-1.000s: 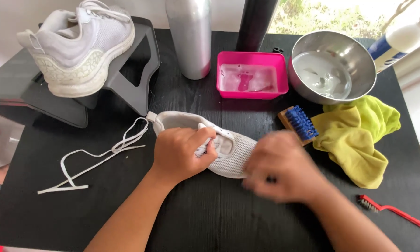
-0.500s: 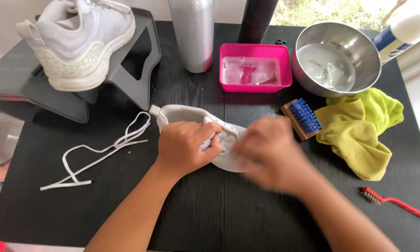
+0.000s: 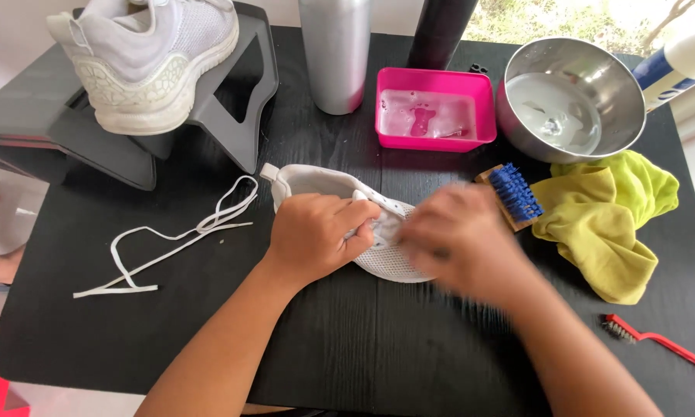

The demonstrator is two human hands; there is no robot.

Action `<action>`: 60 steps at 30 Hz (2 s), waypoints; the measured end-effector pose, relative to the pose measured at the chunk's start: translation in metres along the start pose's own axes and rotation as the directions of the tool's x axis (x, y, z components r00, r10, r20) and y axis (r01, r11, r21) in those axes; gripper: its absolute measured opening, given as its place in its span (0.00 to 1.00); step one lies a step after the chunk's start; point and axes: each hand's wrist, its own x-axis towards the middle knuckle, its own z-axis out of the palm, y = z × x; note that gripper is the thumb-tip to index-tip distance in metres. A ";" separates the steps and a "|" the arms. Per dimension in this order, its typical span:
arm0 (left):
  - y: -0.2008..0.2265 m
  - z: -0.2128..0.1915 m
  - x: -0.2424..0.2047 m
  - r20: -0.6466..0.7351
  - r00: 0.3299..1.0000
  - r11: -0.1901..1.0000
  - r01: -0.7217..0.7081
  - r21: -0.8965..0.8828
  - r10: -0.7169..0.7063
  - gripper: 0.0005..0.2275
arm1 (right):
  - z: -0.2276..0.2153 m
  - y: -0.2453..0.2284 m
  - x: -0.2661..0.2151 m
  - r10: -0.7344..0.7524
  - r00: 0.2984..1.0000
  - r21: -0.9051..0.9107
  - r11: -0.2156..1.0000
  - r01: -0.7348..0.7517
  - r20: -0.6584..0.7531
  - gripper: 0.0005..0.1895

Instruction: Scrubbing the mesh upper of a white sneaker with a brush and soapy water, then wiping it clean with a cloth.

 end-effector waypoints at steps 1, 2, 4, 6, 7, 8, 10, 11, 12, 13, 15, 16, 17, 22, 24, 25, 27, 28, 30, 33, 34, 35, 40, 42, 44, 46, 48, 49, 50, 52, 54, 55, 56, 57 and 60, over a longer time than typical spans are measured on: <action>0.000 0.000 0.000 0.005 1.000 1.000 0.006 0.000 -0.006 0.04 | -0.003 0.013 -0.004 0.055 0.998 -0.105 0.993 -0.059 -0.042 0.07; 0.001 0.001 0.001 0.007 1.000 1.000 0.015 0.000 -0.015 0.04 | -0.007 0.027 -0.009 0.103 0.991 -0.207 0.971 -0.119 -0.087 0.10; 0.005 -0.002 0.003 0.032 0.997 0.997 0.076 0.000 -0.076 0.04 | -0.013 -0.008 0.008 0.014 0.998 0.000 1.000 -0.014 -0.058 0.06; 0.011 -0.007 0.007 0.061 0.988 0.989 0.144 0.009 -0.145 0.05 | -0.021 -0.028 0.012 -0.082 0.996 0.220 0.971 0.090 -0.045 0.05; 0.016 -0.011 0.011 0.118 0.956 0.960 0.275 -0.055 -0.268 0.07 | -0.025 -0.031 0.009 -0.135 0.991 0.302 0.945 0.128 0.002 0.09; 0.017 -0.016 0.017 0.182 0.910 0.912 0.395 -0.109 -0.373 0.10 | -0.029 -0.033 0.007 -0.191 0.981 0.379 0.911 0.162 0.038 0.16; 0.027 -0.041 0.031 0.296 0.798 0.817 0.570 -0.088 -0.524 0.09 | -0.037 -0.014 -0.003 -0.109 0.976 0.267 0.951 0.157 -0.186 0.15; 0.033 -0.053 0.037 0.404 0.649 0.691 0.721 -0.054 -0.645 0.10 | -0.040 -0.005 -0.009 -0.038 0.916 0.158 0.981 0.110 -0.400 0.16; 0.033 -0.062 0.041 0.403 0.647 0.690 0.722 -0.052 -0.647 0.10 | -0.032 0.003 -0.021 -0.039 0.916 0.161 0.981 0.112 -0.400 0.16; 0.034 -0.070 0.045 0.432 0.569 0.601 0.796 -0.076 -0.700 0.10 | -0.025 0.010 -0.033 0.184 0.821 0.291 0.957 -0.023 -0.541 0.16; 0.029 -0.080 0.051 0.454 0.492 0.506 0.857 -0.100 -0.743 0.09 | -0.017 0.024 -0.046 0.396 0.672 0.433 0.893 -0.122 -0.626 0.16; 0.025 -0.081 0.051 0.488 0.465 0.441 0.881 -0.172 -0.739 0.10 | -0.016 0.029 -0.050 0.527 0.631 0.619 0.780 -0.093 -0.570 0.16; 0.020 -0.081 0.051 0.523 0.440 0.369 0.898 -0.239 -0.730 0.10 | -0.016 0.033 -0.054 0.644 0.592 0.775 0.630 -0.051 -0.485 0.15; 0.014 -0.081 0.051 0.576 0.398 0.367 0.914 -0.176 -0.714 0.11 | -0.028 0.018 -0.041 0.814 0.525 0.949 0.313 -0.038 -0.247 0.24; 0.016 -0.084 0.053 0.592 0.401 0.388 0.908 -0.157 -0.699 0.11 | -0.028 0.018 -0.042 0.838 0.498 0.958 0.282 -0.047 -0.222 0.28; 0.020 -0.087 0.056 0.597 0.402 0.415 0.901 -0.124 -0.694 0.11 | -0.027 0.020 -0.044 0.818 0.538 0.963 0.265 -0.039 -0.203 0.29; 0.025 -0.089 0.060 0.606 0.401 0.441 0.893 -0.090 -0.687 0.12 | -0.026 0.022 -0.049 0.799 0.573 0.968 0.248 -0.036 -0.184 0.31; 0.027 -0.090 0.062 0.601 0.428 0.479 0.874 -0.085 -0.675 0.10 | -0.024 0.025 -0.051 0.769 0.609 0.960 0.276 -0.038 -0.197 0.31; 0.029 -0.086 0.063 0.595 0.457 0.517 0.852 -0.079 -0.661 0.09 | -0.022 0.026 -0.052 0.736 0.643 0.952 0.304 -0.037 -0.210 0.31; 0.028 -0.068 0.056 0.571 0.570 0.666 0.744 -0.055 -0.591 0.08 | -0.025 0.019 -0.045 0.718 0.633 0.887 0.450 -0.105 -0.289 0.26; 0.026 -0.058 0.051 0.508 0.721 0.797 0.595 -0.104 -0.472 0.09 | -0.027 0.013 -0.039 0.635 0.672 0.756 0.632 -0.168 -0.382 0.20; 0.023 -0.047 0.046 0.436 0.839 0.897 0.420 -0.138 -0.325 0.10 | -0.030 0.008 -0.034 0.534 0.715 0.585 0.782 -0.215 -0.452 0.21; 0.008 0.001 0.017 0.245 0.966 0.997 -0.075 -0.024 0.079 0.13 | -0.020 -0.001 -0.031 0.112 0.942 0.218 0.975 -0.043 -0.317 0.18; 0.005 0.012 0.011 0.237 0.957 0.984 -0.177 0.020 0.167 0.12 | -0.015 0.005 -0.032 0.021 0.981 0.204 0.979 0.019 -0.192 0.21; 0.001 0.018 0.005 0.109 0.967 0.964 -0.242 0.107 0.231 0.09 | -0.015 0.016 -0.032 -0.019 0.998 0.161 0.987 0.029 -0.061 0.16; 0.000 0.017 0.010 0.056 0.956 0.950 -0.292 0.111 0.287 0.06 | -0.022 0.017 -0.029 0.073 0.989 0.097 0.993 -0.061 -0.127 0.15; -0.003 0.017 0.010 0.001 0.939 0.932 -0.343 0.118 0.345 0.07 | -0.023 0.009 -0.024 0.158 0.967 0.036 0.987 -0.154 -0.198 0.15; -0.006 0.019 0.008 0.003 0.940 0.932 -0.338 0.129 0.341 0.07 | -0.020 0.000 -0.022 0.114 0.984 0.120 0.988 -0.098 -0.137 0.17; -0.009 0.022 0.010 -0.004 0.940 0.930 -0.338 0.143 0.342 0.07 | -0.019 -0.006 -0.018 0.060 0.995 0.197 0.980 -0.042 -0.084 0.19; -0.013 0.025 0.012 -0.007 0.931 0.925 -0.361 0.117 0.364 0.06 | -0.014 -0.005 -0.018 0.025 0.998 0.183 0.983 -0.015 -0.053 0.17; -0.014 0.025 0.010 0.002 0.926 0.922 -0.377 0.084 0.379 0.05 | -0.014 0.003 -0.020 -0.002 1.000 0.184 0.983 0.005 -0.018 0.16; -0.014 0.024 0.010 0.008 0.928 0.927 -0.371 0.060 0.372 0.04 | -0.018 0.011 -0.020 0.086 0.990 0.107 0.991 -0.075 -0.109 0.17; -0.014 0.024 0.011 0.010 0.933 0.932 -0.361 0.041 0.361 0.03 | -0.022 0.021 -0.019 0.159 0.967 0.035 0.987 -0.155 -0.201 0.18; -0.014 0.023 0.009 0.010 0.934 0.933 -0.358 0.040 0.358 0.03 | -0.021 0.010 -0.016 0.159 0.967 0.037 0.987 -0.155 -0.199 0.18; -0.016 0.024 0.012 0.016 0.933 0.932 -0.359 0.042 0.359 0.03 | -0.018 -0.012 -0.009 0.103 0.990 0.232 0.970 -0.079 -0.096 0.12</action>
